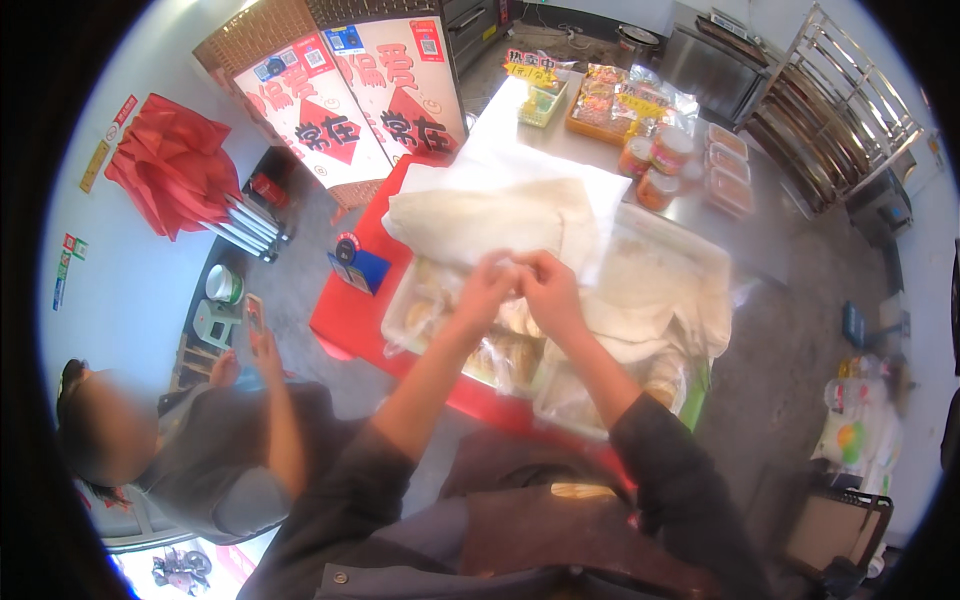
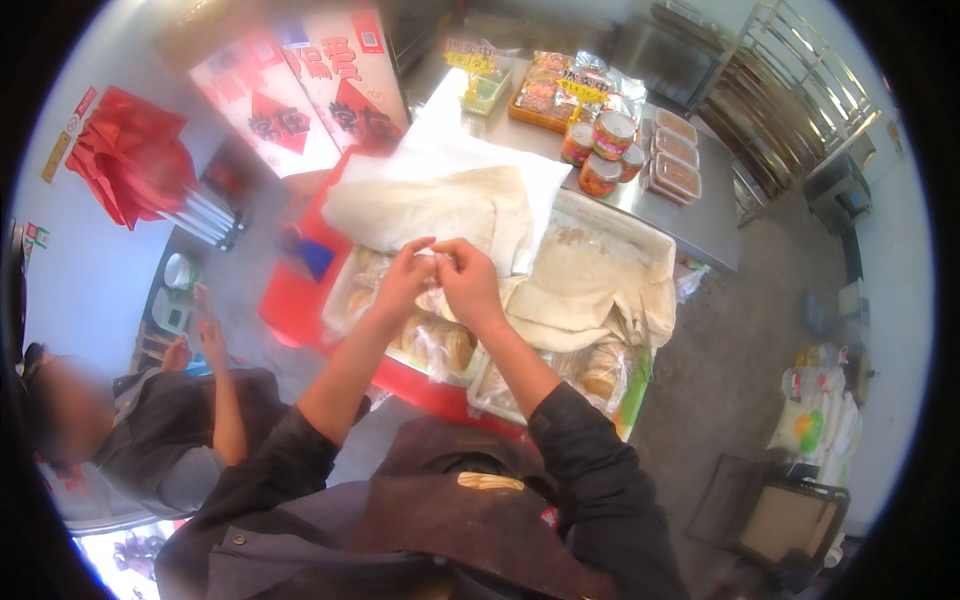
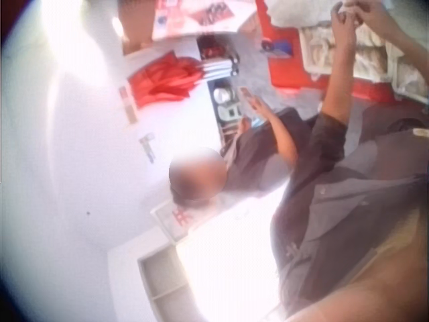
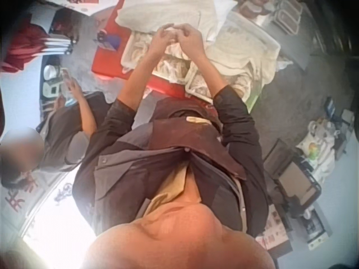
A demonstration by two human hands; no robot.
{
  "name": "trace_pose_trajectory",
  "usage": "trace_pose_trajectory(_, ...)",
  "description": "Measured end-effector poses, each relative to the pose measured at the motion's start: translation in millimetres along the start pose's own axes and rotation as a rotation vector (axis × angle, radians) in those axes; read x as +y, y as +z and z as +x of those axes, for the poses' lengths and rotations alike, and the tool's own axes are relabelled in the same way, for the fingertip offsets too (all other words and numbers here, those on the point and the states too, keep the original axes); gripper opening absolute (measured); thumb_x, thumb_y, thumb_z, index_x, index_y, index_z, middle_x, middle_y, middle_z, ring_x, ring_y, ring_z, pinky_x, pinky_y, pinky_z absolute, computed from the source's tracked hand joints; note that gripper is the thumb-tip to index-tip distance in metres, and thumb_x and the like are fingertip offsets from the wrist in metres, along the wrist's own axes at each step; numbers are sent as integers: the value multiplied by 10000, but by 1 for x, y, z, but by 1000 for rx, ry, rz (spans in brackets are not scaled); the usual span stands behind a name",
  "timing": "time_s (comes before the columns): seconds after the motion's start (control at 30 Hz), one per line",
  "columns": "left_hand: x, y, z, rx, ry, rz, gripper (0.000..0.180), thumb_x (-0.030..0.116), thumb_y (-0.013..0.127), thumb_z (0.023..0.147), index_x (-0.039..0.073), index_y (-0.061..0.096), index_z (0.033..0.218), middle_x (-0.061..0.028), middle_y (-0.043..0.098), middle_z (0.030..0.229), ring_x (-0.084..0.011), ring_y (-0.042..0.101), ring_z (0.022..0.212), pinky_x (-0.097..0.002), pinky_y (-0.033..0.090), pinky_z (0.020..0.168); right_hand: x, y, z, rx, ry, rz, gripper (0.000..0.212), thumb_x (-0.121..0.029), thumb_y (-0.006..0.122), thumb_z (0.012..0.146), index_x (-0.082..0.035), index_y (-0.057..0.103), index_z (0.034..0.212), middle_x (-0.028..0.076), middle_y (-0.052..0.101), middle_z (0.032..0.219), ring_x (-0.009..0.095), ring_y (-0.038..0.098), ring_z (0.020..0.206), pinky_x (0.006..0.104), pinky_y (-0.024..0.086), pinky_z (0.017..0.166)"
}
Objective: The person uses a spatula to separate and arrange round baked items on a metal tray. They then move to a counter and place the items into a plastic bag along with other packaged snacks, preparing a mixed order.
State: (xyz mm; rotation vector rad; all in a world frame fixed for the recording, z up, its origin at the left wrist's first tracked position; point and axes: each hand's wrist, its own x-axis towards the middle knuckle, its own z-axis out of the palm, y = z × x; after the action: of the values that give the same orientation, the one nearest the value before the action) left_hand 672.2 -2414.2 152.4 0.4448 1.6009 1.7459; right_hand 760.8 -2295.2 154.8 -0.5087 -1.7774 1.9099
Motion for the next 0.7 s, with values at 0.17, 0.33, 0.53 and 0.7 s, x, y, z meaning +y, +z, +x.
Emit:
trace_pose_trajectory(0.17,46,7,-25,57,-4,-69,474,273,536,1093,32,480,1498,-67,655,1143,-165,642,1075,-351,534,950,-66,10,-17,-63,5,-136,354,-84,580,1011,-55,650,1357,78,673,825,146,648,753,329,528,698)
trace_pose_trajectory(0.33,52,5,-47,17,8,-104,495,313,499,1102,3,487,1487,-122,673,1169,-221,657,1120,-372,527,1001,-63,13,-41,-235,-301,-513,369,-71,635,985,-52,651,1354,135,717,931,328,720,836,412,572,756)
trace_pose_trajectory(0.53,35,-23,-88,170,-38,-531,556,342,510,1086,-25,485,1503,-180,682,1139,-286,648,1038,-435,508,1053,-42,4,-128,-383,-378,-461,422,-126,653,969,-81,620,1388,181,630,1328,399,656,1158,461,544,961)
trace_pose_trajectory(0.7,10,-40,-90,177,91,-439,588,354,555,1053,-1,482,1517,-170,661,1204,-245,628,1059,-407,495,1052,96,-74,-191,-367,9,-696,328,-103,674,961,-62,693,1286,170,657,1240,388,659,1144,427,544,978)
